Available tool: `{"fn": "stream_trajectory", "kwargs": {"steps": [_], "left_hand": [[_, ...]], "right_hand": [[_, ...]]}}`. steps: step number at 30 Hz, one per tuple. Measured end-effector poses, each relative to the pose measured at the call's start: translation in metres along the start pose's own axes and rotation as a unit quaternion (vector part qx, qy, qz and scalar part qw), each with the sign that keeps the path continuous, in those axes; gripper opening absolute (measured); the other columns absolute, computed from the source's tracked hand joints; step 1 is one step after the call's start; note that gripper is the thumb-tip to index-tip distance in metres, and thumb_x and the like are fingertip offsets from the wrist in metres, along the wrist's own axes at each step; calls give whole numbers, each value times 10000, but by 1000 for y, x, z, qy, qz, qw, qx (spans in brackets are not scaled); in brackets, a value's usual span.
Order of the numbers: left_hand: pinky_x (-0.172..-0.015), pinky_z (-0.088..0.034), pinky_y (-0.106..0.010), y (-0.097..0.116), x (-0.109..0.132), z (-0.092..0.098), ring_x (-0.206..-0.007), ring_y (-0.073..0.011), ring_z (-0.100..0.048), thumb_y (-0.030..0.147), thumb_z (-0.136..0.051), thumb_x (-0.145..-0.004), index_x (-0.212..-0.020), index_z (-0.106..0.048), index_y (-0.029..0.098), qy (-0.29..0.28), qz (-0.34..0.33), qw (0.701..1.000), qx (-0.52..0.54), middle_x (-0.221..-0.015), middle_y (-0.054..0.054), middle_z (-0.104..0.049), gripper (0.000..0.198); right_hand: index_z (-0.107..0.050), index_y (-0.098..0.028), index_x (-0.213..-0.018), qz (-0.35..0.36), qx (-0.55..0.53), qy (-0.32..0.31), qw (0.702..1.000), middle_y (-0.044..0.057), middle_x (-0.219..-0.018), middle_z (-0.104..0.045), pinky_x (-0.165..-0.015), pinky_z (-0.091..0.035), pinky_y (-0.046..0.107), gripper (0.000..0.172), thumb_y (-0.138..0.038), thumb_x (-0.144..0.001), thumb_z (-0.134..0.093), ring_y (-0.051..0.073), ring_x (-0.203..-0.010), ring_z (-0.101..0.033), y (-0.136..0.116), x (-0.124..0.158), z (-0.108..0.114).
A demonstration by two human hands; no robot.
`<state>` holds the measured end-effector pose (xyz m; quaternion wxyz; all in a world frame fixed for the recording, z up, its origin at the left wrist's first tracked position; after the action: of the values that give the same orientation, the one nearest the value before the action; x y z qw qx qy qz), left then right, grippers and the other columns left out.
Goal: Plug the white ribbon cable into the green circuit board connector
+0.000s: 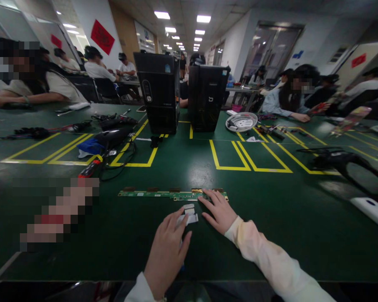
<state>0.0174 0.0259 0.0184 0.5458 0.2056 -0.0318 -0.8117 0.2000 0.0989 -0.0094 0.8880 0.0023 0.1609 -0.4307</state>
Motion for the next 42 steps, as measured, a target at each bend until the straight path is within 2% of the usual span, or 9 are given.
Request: {"fn": "stream_trajectory", "kwargs": {"steps": [2, 5, 11, 18, 22, 34, 42], "left_hand": [[-977, -457, -443, 13, -2, -6, -1179, -242, -513, 268, -430, -918, -1310, -489, 204, -6, 5, 1000, -10, -1327, -84, -539, 402], [-969, -456, -483, 20, -4, -16, -1163, -269, -526, 280, -454, -907, -1304, -491, 181, -4, 13, 999, -35, -1293, -100, -567, 411], [-1041, -406, -492, 21, -7, -26, -1204, -259, -517, 259, -462, -899, -1267, -509, 148, -7, -9, 999, -39, -1285, -112, -577, 387], [-1030, -432, -481, 20, -11, -36, -1259, -279, -477, 288, -473, -895, -1301, -470, 121, -12, -25, 999, -29, -1335, -142, -543, 439], [-1025, -434, -499, 19, -12, -38, -1277, -285, -460, 297, -461, -899, -1322, -448, 142, -2, -26, 999, -23, -1353, -143, -528, 450], [-1060, -405, -467, 18, -14, -41, -1312, -264, -421, 308, -453, -908, -1343, -412, 111, -21, -37, 999, -20, -1386, -146, -497, 479], [-1052, -411, -478, 18, -14, -41, -1294, -272, -445, 305, -444, -908, -1329, -431, 127, -10, -33, 999, -15, -1368, -152, -513, 457]], "right_hand": [[-481, -160, -1346, 10, -7, 2, 1000, 151, -1438, -362, -1082, -298, 524, 477, -318, -896, -473, 295, -1318, -310, -1, 0, 0], [-471, -148, -1349, 14, -18, 2, 1000, 148, -1430, -375, -1085, -308, 505, 479, -310, -898, -468, 283, -1317, -312, 0, 0, -1], [-472, -159, -1344, 9, -25, -6, 1000, 141, -1406, -407, -1077, -318, 502, 475, -323, -898, -476, 277, -1291, -342, 2, -1, -2], [-483, -160, -1329, 6, -25, -8, 1000, 142, -1401, -413, -1076, -316, 502, 461, -326, -899, -471, 276, -1291, -350, 1, -1, 0], [-480, -171, -1332, 4, -23, -9, 1000, 143, -1402, -410, -1075, -315, 505, 462, -325, -896, -477, 274, -1293, -352, 1, -1, 0], [-483, -147, -1330, 5, -24, -13, 1000, 143, -1401, -409, -1079, -306, 499, 467, -316, -895, -476, 280, -1279, -348, 1, -2, 0], [-476, -163, -1339, 4, -28, -14, 1000, 141, -1404, -415, -1081, -307, 501, 472, -330, -897, -471, 270, -1293, -348, 1, -1, -1]]}}
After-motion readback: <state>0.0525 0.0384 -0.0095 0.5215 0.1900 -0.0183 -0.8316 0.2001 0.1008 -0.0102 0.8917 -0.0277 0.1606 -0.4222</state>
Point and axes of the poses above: each hand's wrist, its own x-axis away from the middle knuckle, its own z-axis out of the back of the hand, y = z × x, the point moved 4 cm from there along -x, towards the middle knuckle
